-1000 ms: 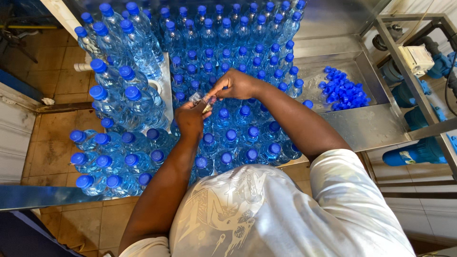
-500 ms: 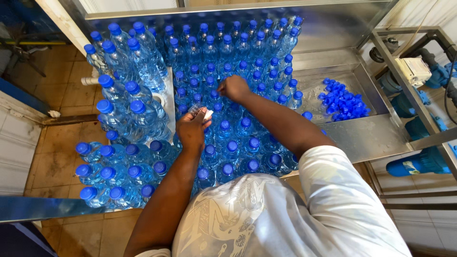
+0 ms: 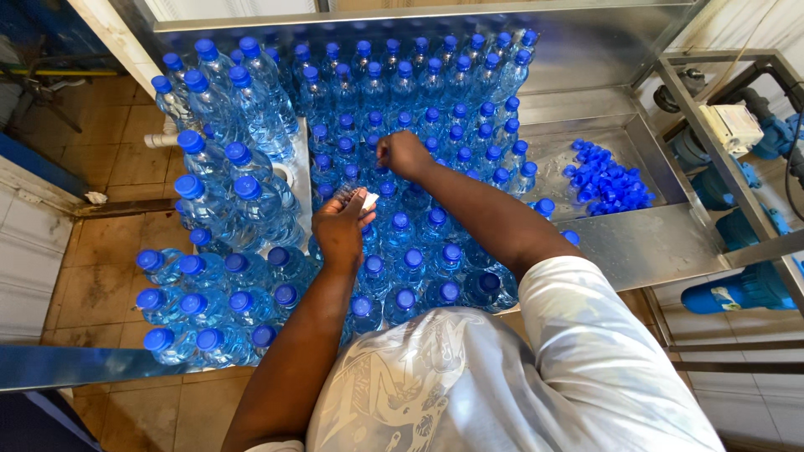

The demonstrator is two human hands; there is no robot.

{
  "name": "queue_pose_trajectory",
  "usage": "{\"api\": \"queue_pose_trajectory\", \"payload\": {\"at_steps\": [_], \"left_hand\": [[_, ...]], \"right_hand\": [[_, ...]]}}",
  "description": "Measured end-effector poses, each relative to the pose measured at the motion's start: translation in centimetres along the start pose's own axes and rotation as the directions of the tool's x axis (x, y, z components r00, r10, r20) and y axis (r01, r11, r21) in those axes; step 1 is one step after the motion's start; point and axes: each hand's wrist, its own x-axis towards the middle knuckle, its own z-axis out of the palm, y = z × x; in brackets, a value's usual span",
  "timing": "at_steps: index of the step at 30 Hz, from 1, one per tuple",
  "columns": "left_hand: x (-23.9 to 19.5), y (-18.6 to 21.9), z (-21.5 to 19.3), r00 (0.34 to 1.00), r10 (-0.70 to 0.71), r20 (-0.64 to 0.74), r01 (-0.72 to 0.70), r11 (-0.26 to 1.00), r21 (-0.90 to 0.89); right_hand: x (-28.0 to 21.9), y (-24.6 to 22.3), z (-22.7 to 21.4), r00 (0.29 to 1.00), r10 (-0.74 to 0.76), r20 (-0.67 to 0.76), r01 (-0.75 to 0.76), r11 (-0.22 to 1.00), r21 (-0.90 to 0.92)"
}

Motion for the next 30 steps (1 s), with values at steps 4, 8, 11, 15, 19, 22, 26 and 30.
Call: {"api": "queue_pose_trajectory", "payload": {"at_steps": [4,8,11,15,19,22,26,30], "left_hand": [[0.0,-0.1,-0.4,1.0,0.019,0.001,-0.019,1.0,0.023],[-0.1,-0.1,-0.3,1.0,0.012,-0.001,-0.012,1.0,0.006],[-0.1,-0.1,-0.1,1.0,0.01,0.011,-0.01,1.0,0.005],[0.1,0.1,-0.1,1.0,-0.016,0.008,0.016,1.0,-0.003],[0.3,-0.5,-0.6,1.0,-0.028,-0.005,0.028,0.999,-0.03],[0.7,-1.1,-1.0,1.0,-0.023,0.012,0.023,1.0,0.007],[0.8,-1.3,-0.8,1.0,-0.013,0.02,0.013,1.0,-0.011],[0.7,-0.9,-0.6,0.999,-0.025,0.021,0.025,1.0,0.012]], "right_hand": [[-0.2,0.7,-1.1,0.995,0.078,-0.06,-0.083,0.992,-0.098],[-0.9,1.2,-1.0,0.998,0.048,-0.033,-0.048,0.999,0.017],[-1.1,0.7,-0.3,1.0,0.016,-0.003,-0.016,0.999,0.041],[-1.2,-0.7,0.1,0.997,-0.004,-0.072,0.009,0.998,0.064],[-2.1,-1.4,-0.2,0.967,-0.151,-0.205,0.135,0.987,-0.089],[-2.0,-1.3,-0.7,0.963,-0.226,-0.15,0.195,0.961,-0.195],[-4.0,-2.4,-0.5,0.932,-0.048,0.36,0.079,0.994,-0.073],[-3.9,-2.6,0.7,0.839,0.073,0.54,0.156,0.917,-0.367]]}}
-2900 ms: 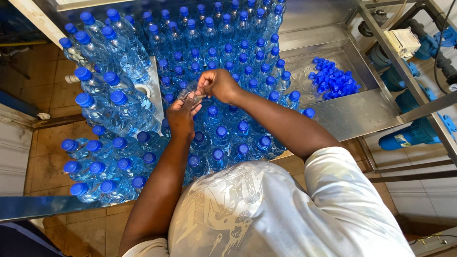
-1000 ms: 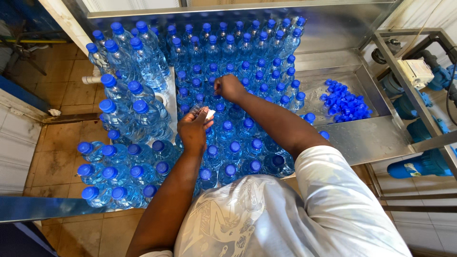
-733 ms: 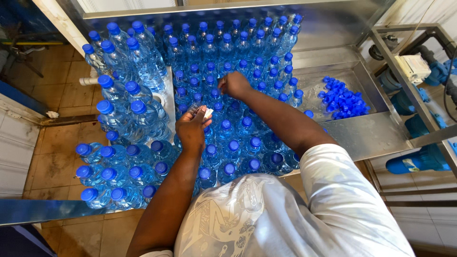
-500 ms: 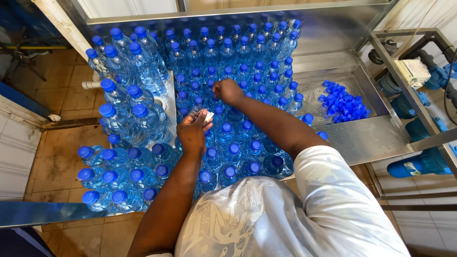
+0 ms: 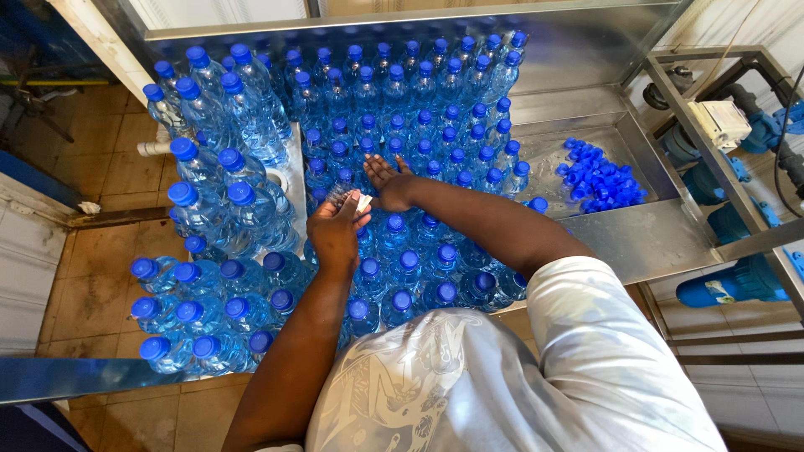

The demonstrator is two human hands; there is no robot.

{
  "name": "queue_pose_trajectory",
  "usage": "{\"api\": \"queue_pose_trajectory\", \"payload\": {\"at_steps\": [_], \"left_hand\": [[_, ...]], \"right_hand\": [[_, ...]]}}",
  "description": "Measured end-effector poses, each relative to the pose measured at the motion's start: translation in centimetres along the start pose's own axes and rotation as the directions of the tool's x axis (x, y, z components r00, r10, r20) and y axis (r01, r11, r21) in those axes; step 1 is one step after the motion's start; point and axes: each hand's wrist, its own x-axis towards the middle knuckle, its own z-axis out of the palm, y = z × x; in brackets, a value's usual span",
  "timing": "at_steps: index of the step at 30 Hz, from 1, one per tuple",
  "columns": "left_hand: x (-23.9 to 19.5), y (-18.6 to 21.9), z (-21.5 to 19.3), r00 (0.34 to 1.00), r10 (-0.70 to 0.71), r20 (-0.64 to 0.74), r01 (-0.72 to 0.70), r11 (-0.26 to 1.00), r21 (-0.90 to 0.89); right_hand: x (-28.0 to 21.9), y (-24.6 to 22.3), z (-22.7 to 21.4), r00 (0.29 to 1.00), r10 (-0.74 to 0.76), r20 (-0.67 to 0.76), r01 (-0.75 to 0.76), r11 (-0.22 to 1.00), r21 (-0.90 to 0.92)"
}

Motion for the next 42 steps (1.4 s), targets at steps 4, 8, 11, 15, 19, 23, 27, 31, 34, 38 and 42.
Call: {"api": "queue_pose_trajectory", "payload": {"at_steps": [4,8,11,15,19,23,27,31,34,38,42], "left_hand": [[0.2,-0.2,-0.4,0.999,0.03,-0.013,-0.03,0.999,-0.039],[0.2,-0.5,-0.5,0.999,0.044,0.012,-0.043,0.996,-0.083],[0.8,-0.8,-0.6,0.999,0.053,0.003,-0.052,0.994,-0.096],[1.1,-1.1,-0.8,0.999,0.04,0.013,-0.039,0.998,-0.039],[0.8,-0.6,-0.2,0.998,0.038,0.058,-0.037,0.999,-0.016],[0.5,-0.3,-0.4,0.999,0.012,0.049,-0.011,1.0,-0.017],[1.0,-0.6,-0.5,0.996,0.019,0.091,-0.018,1.0,-0.003],[1.1,-1.0,-0.7,0.99,-0.024,0.141,0.028,0.999,-0.028],[1.2,-1.2,-0.4,0.984,-0.084,0.154,0.098,0.992,-0.083],[1.5,-1.4,-0.5,0.985,-0.092,0.149,0.104,0.992,-0.076],[1.1,-1.6,-0.4,0.975,-0.06,0.213,0.063,0.998,-0.009]], "right_hand": [[-0.5,0.6,0.7,0.989,-0.015,-0.146,0.022,0.998,0.052],[-1.6,0.9,1.0,0.997,-0.044,-0.064,0.049,0.995,0.087],[-2.4,1.8,-0.2,0.994,-0.067,-0.081,0.074,0.994,0.083],[-4.3,5.4,-0.4,0.89,-0.101,-0.444,0.216,0.952,0.216],[-4.1,7.7,1.0,0.909,0.052,-0.413,0.107,0.93,0.352],[-2.2,7.4,2.7,0.946,0.159,-0.283,-0.041,0.924,0.38],[-2.4,7.7,2.4,0.933,0.171,-0.316,-0.051,0.934,0.355],[-2.6,6.7,2.2,0.849,0.12,-0.514,0.095,0.923,0.373],[-2.8,6.5,2.5,0.86,-0.048,-0.509,0.237,0.92,0.313],[-5.2,5.4,1.5,0.766,-0.036,-0.642,0.328,0.881,0.341],[-6.3,2.4,2.1,0.753,0.076,-0.654,0.544,0.488,0.683]]}}
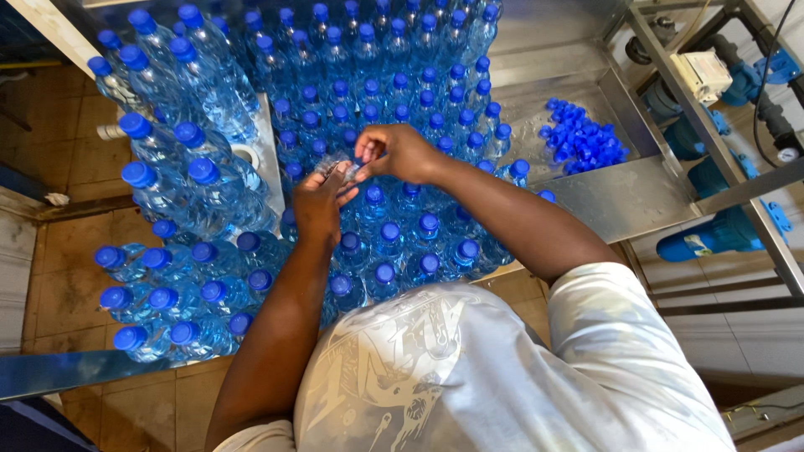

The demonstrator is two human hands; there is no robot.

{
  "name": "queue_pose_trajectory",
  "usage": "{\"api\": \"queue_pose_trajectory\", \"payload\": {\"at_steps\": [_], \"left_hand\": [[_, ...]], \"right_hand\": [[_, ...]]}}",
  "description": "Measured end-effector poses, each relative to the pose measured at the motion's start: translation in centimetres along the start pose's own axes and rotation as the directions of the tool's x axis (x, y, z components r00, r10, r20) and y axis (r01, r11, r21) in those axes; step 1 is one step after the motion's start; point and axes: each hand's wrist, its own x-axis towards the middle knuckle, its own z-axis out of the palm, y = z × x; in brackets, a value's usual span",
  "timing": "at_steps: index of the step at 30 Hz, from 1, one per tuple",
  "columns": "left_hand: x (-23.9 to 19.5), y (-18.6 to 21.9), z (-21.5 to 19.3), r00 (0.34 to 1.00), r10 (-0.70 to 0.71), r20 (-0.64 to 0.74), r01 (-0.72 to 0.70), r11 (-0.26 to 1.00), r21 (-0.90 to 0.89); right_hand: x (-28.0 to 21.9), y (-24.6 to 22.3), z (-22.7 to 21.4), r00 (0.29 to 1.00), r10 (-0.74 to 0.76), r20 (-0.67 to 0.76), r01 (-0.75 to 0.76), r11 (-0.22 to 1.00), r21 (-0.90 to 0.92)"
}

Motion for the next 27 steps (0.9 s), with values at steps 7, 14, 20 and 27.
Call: {"api": "queue_pose_trajectory", "payload": {"at_steps": [7,14,20,27], "left_hand": [[0.0,-0.1,0.4,0.998,0.043,0.052,-0.045,0.998,0.046],[-0.3,0.0,-0.1,0.999,0.003,0.038,-0.005,0.998,0.056],[-0.1,-0.2,0.0,1.0,0.013,-0.021,-0.012,0.999,0.041],[-0.3,0.0,0.1,0.994,0.03,-0.106,-0.017,0.993,0.118]], "right_hand": [[0.2,-0.3,1.4,0.996,0.052,-0.07,-0.031,0.96,0.279],[-0.6,-0.4,1.5,0.997,0.062,-0.044,-0.048,0.962,0.27],[-0.9,-1.2,0.9,0.94,-0.241,-0.243,0.232,0.97,-0.065],[-0.3,-0.8,-3.2,0.91,0.068,0.409,-0.173,0.959,0.225]]}}
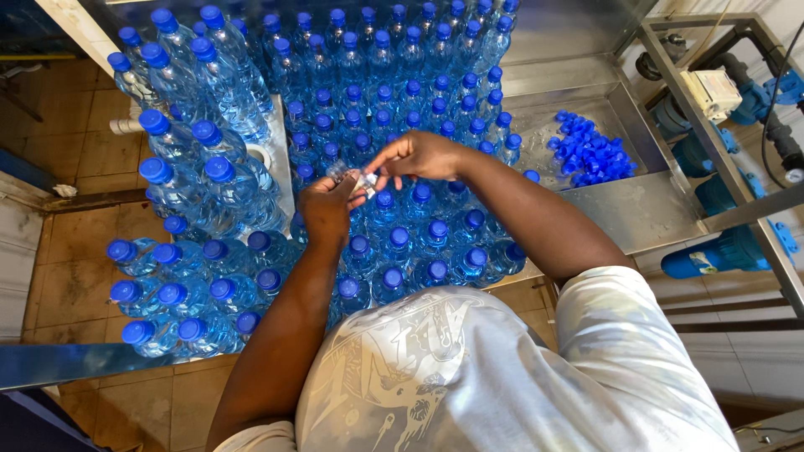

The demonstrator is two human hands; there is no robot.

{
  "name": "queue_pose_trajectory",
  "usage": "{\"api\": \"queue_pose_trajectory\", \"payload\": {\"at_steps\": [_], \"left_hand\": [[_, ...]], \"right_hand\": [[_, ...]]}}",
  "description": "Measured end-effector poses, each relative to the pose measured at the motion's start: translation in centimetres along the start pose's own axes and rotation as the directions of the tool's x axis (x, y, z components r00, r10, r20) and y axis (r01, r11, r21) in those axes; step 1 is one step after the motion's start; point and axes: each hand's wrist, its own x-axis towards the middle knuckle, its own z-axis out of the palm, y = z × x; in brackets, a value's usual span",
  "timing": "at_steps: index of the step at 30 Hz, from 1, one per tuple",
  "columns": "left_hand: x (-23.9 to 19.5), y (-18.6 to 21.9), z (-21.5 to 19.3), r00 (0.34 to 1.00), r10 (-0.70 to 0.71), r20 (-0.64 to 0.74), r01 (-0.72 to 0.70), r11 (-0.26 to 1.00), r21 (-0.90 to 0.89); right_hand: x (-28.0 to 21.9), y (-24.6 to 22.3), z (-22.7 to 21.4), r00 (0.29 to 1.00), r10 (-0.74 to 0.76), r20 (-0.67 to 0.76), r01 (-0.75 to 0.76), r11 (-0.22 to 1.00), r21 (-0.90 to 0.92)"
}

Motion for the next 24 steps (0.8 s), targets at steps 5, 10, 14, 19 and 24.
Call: {"api": "queue_pose_trajectory", "payload": {"at_steps": [5,10,14,19,24], "left_hand": [[0.1,0.2,0.2,1.0,-0.006,0.011,0.006,1.0,-0.004],[-0.2,1.0,-0.1,0.999,-0.024,0.041,0.029,0.99,-0.135],[-0.6,1.4,0.0,0.998,-0.051,0.047,0.059,0.98,-0.189],[-0.8,1.7,-0.1,0.993,-0.115,-0.009,0.114,0.988,-0.103],[-0.8,1.5,-0.3,0.995,-0.094,-0.013,0.093,0.992,-0.087]], "right_hand": [[0.8,-0.5,-2.2,0.987,0.095,-0.132,-0.113,0.985,-0.133],[3.5,1.9,-4.3,0.836,-0.047,-0.547,-0.435,0.549,-0.713],[5.2,3.6,-4.3,0.864,-0.087,-0.497,-0.368,0.563,-0.74],[6.6,4.0,-3.4,0.893,-0.114,-0.436,-0.292,0.591,-0.752],[6.1,3.6,-2.6,0.894,-0.072,-0.443,-0.357,0.483,-0.799]]}}
